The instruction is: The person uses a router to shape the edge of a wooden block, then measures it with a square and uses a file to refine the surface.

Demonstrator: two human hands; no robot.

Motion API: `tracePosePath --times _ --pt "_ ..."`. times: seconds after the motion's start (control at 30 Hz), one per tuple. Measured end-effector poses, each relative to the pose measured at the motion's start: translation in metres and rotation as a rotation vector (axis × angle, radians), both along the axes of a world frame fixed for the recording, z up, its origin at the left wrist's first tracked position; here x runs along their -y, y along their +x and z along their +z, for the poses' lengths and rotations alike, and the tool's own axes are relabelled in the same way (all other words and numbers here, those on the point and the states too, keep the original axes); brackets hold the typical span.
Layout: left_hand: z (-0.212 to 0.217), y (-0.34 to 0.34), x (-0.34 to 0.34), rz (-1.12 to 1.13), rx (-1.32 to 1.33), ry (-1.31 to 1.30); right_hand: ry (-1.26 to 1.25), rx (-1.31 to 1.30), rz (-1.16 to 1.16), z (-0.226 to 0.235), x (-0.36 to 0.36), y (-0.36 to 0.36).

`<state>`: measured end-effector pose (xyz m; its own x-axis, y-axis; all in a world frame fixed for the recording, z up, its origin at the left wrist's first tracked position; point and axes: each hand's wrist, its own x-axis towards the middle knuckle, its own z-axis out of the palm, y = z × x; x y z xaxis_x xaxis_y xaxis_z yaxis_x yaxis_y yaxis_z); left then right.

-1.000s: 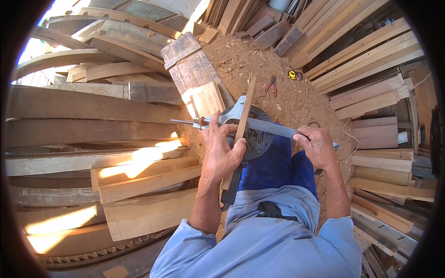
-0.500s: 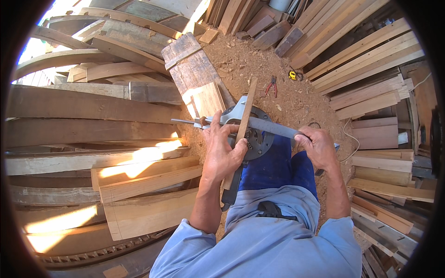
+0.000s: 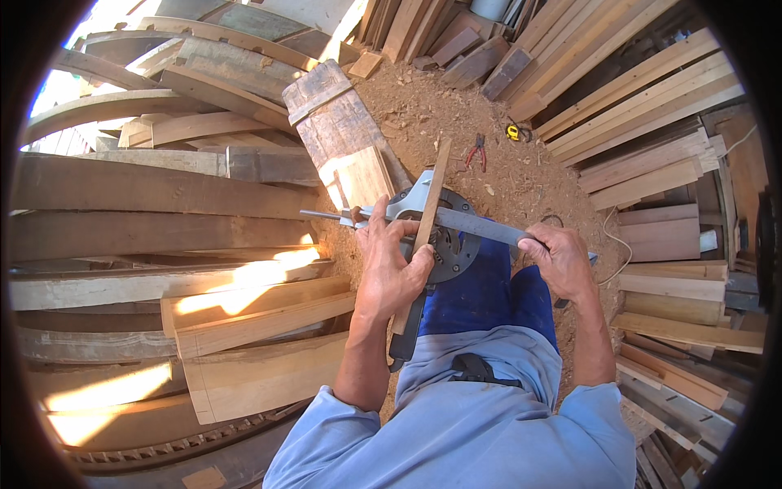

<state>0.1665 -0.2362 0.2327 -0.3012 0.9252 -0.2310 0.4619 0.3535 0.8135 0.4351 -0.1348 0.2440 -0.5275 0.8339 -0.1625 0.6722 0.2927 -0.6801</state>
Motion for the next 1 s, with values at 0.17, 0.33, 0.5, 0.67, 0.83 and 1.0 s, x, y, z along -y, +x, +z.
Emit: tracePosePath --times 0.17,0.33,0.5,0.67,0.83,1.0 --pt "-0.0009 -0.0002 0.0002 -0.006 -0.008 -0.002 0.007 0.003 -0.005 -0.0035 0.0015 0.0" --pt "0.0013 0.0006 0.0006 -0.002 0.0 0.002 -0.01 -0.012 -0.006 -0.0064 0.0014 0.0006" --pt "0.0019 0.0006 0.0 -0.006 -0.002 0.004 -0.027 0.01 0.001 -0.0053 0.0016 0.0005" --pt "0.0032 0.0007 -0.0001 -0.004 -0.004 -0.007 -0.049 0.019 -0.003 -0.0033 0.002 -0.0002" --pt "0.0024 0.0006 0.0005 -0.008 -0.007 0.0 -0.048 0.027 -0.021 -0.0007 0.0024 -0.0014" --pt "0.0032 0.0008 0.0006 -0.005 -0.008 -0.008 -0.05 0.044 -0.011 -0.0025 0.0009 -0.0005"
